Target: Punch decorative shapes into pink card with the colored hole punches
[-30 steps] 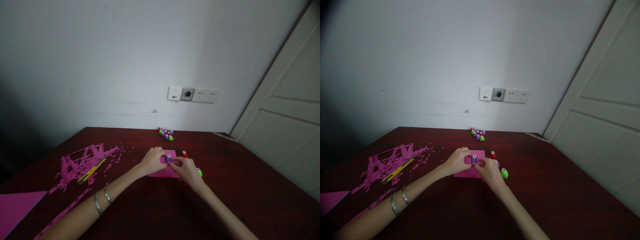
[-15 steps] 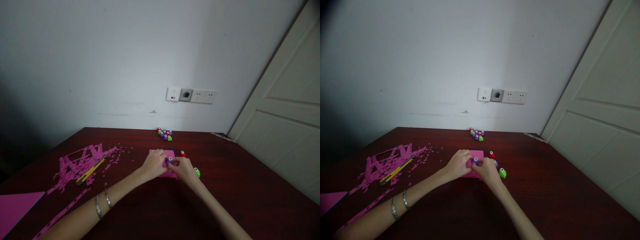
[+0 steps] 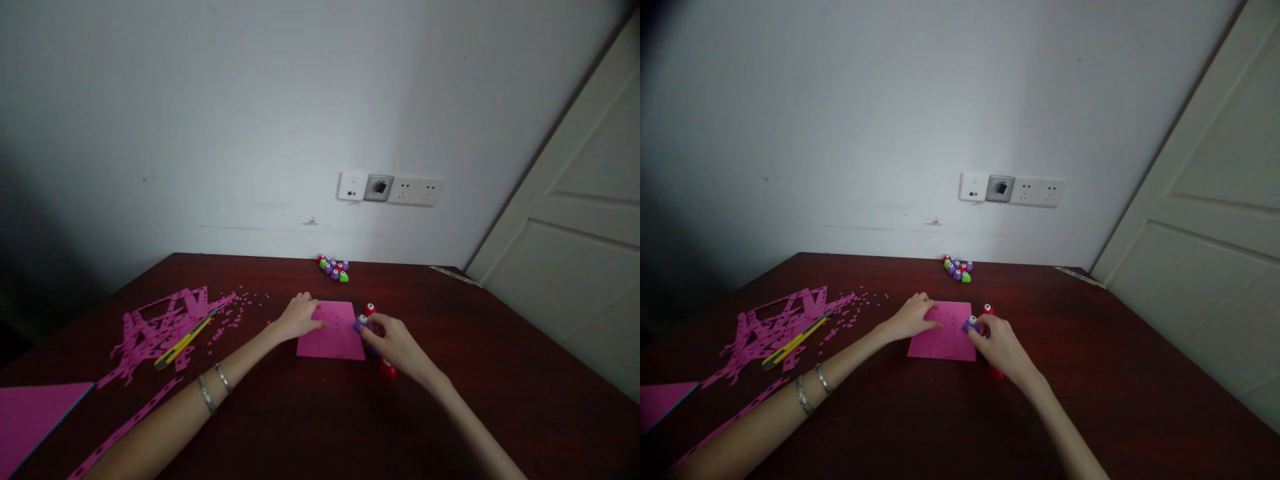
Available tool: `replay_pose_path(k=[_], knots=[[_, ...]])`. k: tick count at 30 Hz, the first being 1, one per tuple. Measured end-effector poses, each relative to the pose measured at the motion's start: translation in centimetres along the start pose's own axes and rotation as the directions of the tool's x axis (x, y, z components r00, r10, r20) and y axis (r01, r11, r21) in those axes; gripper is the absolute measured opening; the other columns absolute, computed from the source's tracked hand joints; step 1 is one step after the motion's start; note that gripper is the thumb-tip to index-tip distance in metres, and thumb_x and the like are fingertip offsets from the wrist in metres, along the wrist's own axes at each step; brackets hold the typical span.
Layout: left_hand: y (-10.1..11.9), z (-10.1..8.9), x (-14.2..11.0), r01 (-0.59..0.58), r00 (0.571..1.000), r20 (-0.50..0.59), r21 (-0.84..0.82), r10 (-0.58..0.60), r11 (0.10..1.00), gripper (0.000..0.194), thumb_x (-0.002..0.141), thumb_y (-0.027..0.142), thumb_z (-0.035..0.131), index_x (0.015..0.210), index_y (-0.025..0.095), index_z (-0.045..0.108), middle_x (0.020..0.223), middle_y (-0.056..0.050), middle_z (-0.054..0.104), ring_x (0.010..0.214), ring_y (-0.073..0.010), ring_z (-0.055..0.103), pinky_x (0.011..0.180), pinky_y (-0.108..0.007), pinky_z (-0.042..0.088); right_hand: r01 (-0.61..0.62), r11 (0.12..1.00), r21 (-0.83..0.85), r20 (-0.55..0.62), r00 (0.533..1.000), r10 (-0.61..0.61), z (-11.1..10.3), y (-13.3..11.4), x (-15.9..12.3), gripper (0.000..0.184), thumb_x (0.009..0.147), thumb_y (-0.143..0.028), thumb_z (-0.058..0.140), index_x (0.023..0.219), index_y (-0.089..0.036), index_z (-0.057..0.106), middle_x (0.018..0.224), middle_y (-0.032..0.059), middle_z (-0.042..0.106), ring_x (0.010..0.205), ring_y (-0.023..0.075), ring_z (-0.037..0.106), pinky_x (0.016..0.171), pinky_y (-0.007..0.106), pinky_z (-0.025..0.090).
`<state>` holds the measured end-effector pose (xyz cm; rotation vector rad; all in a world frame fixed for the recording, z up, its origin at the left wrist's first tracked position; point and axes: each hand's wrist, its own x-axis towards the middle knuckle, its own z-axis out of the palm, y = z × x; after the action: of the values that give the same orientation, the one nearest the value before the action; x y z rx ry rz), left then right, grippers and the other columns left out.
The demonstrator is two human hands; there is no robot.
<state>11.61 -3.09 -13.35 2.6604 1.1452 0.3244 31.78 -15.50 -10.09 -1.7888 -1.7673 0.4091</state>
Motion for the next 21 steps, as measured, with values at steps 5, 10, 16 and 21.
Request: replay_pose_path(k=[5, 10, 16, 21], knots=[[-0.8, 0.6, 0.5, 0.002, 0.999, 0.045, -0.023, -0.001, 1.0, 0.061, 0.065, 0.056, 0.064, 0.109, 0.015, 0.059, 0.103, -0.013, 0.049, 0.098, -0.0295, 0.045, 0.081, -0.038, 0.037, 0.023, 0.999, 0.036, 0.093, 0.995, -0.027, 0.0, 0.0, -0.1, 0.021, 0.075, -0.031, 0.054, 0.075, -0.014, 0.066, 0.066, 0.0037, 0.061, 0.057, 0.0137, 0.051, 0.052, 0.024, 0.037], [-1.2, 0.5, 1.6, 0.041, 0.993, 0.116, -0.059, -0.034, 0.997, 0.057, 0.057, 0.053, 0.071, 0.1, 0.017, 0.06, 0.101, -0.011, 0.049, 0.098, -0.0299, 0.045, 0.081, -0.037, 0.037, 0.033, 0.998, 0.056, 0.099, 0.994, -0.038, 0.2, 0.4, 0.1, 0.02, 0.073, -0.029, 0.057, 0.08, -0.014, 0.07, 0.064, 0.0026, 0.06, 0.056, 0.0133, 0.05, 0.05, 0.023, 0.037], [-1.1, -0.1, 2.4, 0.069, 0.98, 0.192, -0.148, -0.04, 0.987, 0.057, 0.051, 0.047, 0.076, 0.095, 0.016, 0.058, 0.099, -0.009, 0.05, 0.094, -0.0271, 0.048, 0.076, -0.032, 0.039, 0.058, 0.997, 0.055, 0.085, 0.994, -0.062, 0.2, 0.9, 0.1, 0.02, 0.073, -0.028, 0.059, 0.085, -0.016, 0.07, 0.069, 0.0027, 0.062, 0.059, 0.0136, 0.052, 0.053, 0.023, 0.038], [-1.3, 0.3, 2.2, 0.052, 0.987, 0.16, -0.252, -0.011, 0.966, 0.045, 0.053, 0.038, 0.075, 0.087, 0.014, 0.06, 0.083, -0.004, 0.056, 0.074, -0.0176, 0.051, 0.062, -0.025, 0.037, 0.094, 0.995, 0.024, 0.087, 0.992, -0.096, 0.5, 1.2, 0.1, 0.018, 0.076, -0.028, 0.058, 0.083, -0.016, 0.069, 0.073, 0.0038, 0.065, 0.061, 0.0141, 0.054, 0.056, 0.024, 0.039]])
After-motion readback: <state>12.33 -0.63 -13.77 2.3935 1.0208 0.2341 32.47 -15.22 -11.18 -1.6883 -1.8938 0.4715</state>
